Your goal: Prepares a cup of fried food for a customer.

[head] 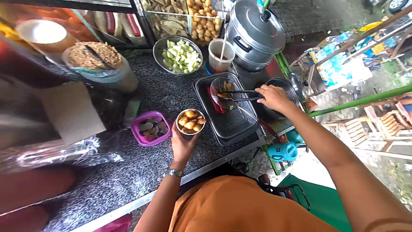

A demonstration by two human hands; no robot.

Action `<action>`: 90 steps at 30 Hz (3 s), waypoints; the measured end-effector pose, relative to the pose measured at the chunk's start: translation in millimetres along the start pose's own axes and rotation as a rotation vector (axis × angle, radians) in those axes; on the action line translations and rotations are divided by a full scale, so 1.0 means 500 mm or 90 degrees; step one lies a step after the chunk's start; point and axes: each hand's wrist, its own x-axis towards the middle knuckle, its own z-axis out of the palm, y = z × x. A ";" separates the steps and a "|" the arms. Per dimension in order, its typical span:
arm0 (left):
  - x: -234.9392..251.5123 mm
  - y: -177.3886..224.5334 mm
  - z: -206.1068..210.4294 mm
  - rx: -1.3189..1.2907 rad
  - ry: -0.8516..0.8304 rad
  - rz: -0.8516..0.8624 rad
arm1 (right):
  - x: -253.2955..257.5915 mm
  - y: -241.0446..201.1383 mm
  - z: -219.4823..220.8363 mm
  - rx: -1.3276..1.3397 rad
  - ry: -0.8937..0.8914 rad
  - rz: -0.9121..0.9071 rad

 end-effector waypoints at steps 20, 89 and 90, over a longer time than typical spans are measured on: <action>-0.005 0.002 0.024 -0.018 0.035 0.013 | -0.114 -0.042 -0.086 -0.006 0.134 -0.129; 0.005 -0.007 -0.011 -0.049 -0.052 0.064 | 0.030 -0.110 -0.017 0.222 0.087 -0.321; 0.005 -0.006 -0.011 -0.047 -0.051 0.067 | 0.021 -0.114 -0.031 0.185 0.106 -0.324</action>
